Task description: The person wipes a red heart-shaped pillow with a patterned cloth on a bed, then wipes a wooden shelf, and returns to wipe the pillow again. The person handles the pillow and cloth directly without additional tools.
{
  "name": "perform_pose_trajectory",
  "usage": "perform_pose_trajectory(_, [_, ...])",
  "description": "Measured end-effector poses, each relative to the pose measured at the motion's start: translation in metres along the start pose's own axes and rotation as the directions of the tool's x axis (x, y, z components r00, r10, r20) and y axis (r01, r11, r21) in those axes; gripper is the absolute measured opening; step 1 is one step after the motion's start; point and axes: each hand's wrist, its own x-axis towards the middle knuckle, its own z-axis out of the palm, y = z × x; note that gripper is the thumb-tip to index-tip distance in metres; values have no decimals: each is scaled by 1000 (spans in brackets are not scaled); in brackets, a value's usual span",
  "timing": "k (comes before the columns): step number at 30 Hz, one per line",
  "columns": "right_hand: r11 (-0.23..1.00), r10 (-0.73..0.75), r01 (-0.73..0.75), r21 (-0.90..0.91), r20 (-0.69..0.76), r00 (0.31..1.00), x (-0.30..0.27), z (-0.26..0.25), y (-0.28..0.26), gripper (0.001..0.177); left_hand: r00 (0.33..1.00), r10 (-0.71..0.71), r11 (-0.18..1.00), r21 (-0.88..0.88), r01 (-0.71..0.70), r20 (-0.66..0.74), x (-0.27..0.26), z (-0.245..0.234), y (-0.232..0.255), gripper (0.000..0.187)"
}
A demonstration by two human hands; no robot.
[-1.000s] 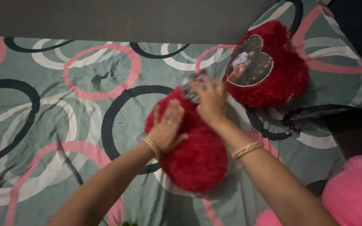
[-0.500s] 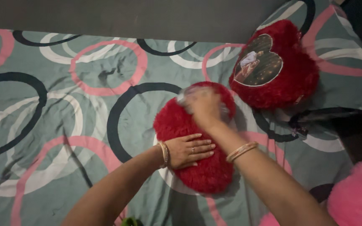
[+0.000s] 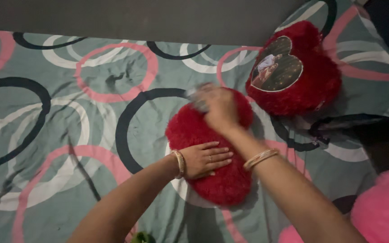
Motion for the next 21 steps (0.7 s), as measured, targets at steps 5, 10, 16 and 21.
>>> perform_pose_trajectory(5, [911,369,-356,-209,23,929,-24,-15,57,71,1000,0,1000,19,0,30,0,-7,1,65])
perform_pose_trajectory(10, [905,383,-318,-284,216,898,-45,-19,40,72,1000,-11,998,-59,12,8,-1,-4,-1,64])
perform_pose_trajectory(16, [990,127,-102,-95,305,944,-55,-24,28,75,998,-23,990,-138,31,58,-4,-5,-2,63])
perform_pose_trajectory(21, [954,-87,-81,288,526,846,-54,-54,33,82,983,-69,984,-153,96,169,-1,-14,1,72])
